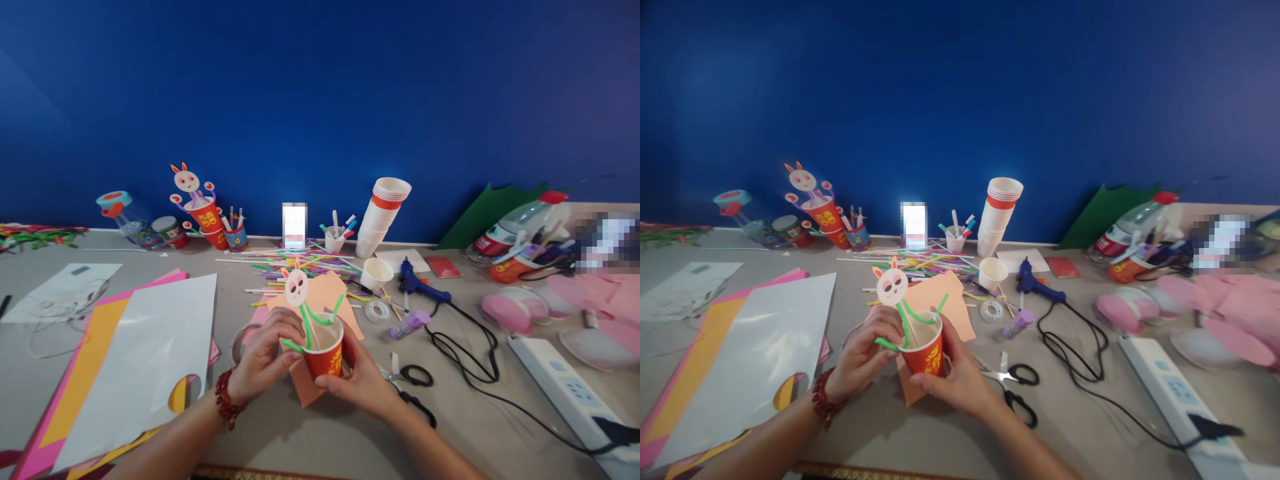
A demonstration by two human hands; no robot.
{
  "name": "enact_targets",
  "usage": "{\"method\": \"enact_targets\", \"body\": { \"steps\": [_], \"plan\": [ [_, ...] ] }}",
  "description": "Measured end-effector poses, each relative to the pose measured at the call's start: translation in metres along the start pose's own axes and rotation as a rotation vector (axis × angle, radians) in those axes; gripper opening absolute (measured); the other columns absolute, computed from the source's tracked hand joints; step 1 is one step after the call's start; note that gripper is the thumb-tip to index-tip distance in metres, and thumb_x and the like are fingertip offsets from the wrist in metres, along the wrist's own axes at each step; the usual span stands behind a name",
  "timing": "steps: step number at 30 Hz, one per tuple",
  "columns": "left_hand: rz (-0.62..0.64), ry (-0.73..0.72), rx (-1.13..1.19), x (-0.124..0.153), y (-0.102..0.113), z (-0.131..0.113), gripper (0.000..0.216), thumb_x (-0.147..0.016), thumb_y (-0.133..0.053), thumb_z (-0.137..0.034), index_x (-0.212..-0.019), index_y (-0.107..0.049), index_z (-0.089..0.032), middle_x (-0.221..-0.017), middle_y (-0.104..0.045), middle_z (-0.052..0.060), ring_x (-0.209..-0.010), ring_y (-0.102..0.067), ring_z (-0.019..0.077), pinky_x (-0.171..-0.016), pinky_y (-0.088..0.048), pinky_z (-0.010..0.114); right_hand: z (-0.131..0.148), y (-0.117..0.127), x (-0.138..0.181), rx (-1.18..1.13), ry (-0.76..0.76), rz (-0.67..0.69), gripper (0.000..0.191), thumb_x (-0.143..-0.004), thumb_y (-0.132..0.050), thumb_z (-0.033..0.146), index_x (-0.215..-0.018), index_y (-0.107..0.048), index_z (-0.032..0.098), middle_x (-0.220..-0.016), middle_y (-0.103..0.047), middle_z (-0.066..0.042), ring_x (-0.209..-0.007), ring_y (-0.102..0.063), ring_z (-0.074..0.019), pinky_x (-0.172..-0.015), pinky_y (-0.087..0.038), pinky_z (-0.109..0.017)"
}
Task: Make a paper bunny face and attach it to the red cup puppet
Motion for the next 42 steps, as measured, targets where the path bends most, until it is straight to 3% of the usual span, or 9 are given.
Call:
{"method": "enact_targets", "body": {
  "steps": [28, 42],
  "plan": [
    [0.039, 0.017, -0.058, -0.0018, -0.0012, -0.0031, 0.010, -0.095, -0.054, -0.026, -0.091, -0.059, -0.019, -0.086, -0.063, 0.004, -0.085, -0.056, 0.0181, -0.079, -0.041, 0.030, -0.0042, 0.0015, 0.0008, -0.022, 0.040, -0.007, 0.096, -0.073, -0.083, 0.039, -0.150, -0.026, 0.029, -0.158, -0.030, -0.012, -0.143, -0.034, -0.0302, -0.113, -0.035, -0.043],
    [0.020, 0.021, 0.004, -0.0008, -0.0016, 0.0004, 0.007, -0.093, -0.057, -0.023, -0.096, -0.062, -0.019, -0.091, -0.062, 0.006, -0.094, -0.056, 0.0212, -0.086, -0.041, 0.036, -0.0088, 0.0033, -0.0001, -0.048, 0.018, -0.026, 0.099, -0.072, -0.083, 0.042, -0.151, -0.025, 0.028, -0.156, -0.033, -0.014, -0.141, -0.037, -0.0310, -0.112, -0.037, -0.044]
  ]
}}
Point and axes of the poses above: each hand's wrist, its own x-axis away from the middle knuckle, its own y-axis out of the back of the hand, z = x × y, the point moved 9 cm from there along -x, towards the middle knuckle
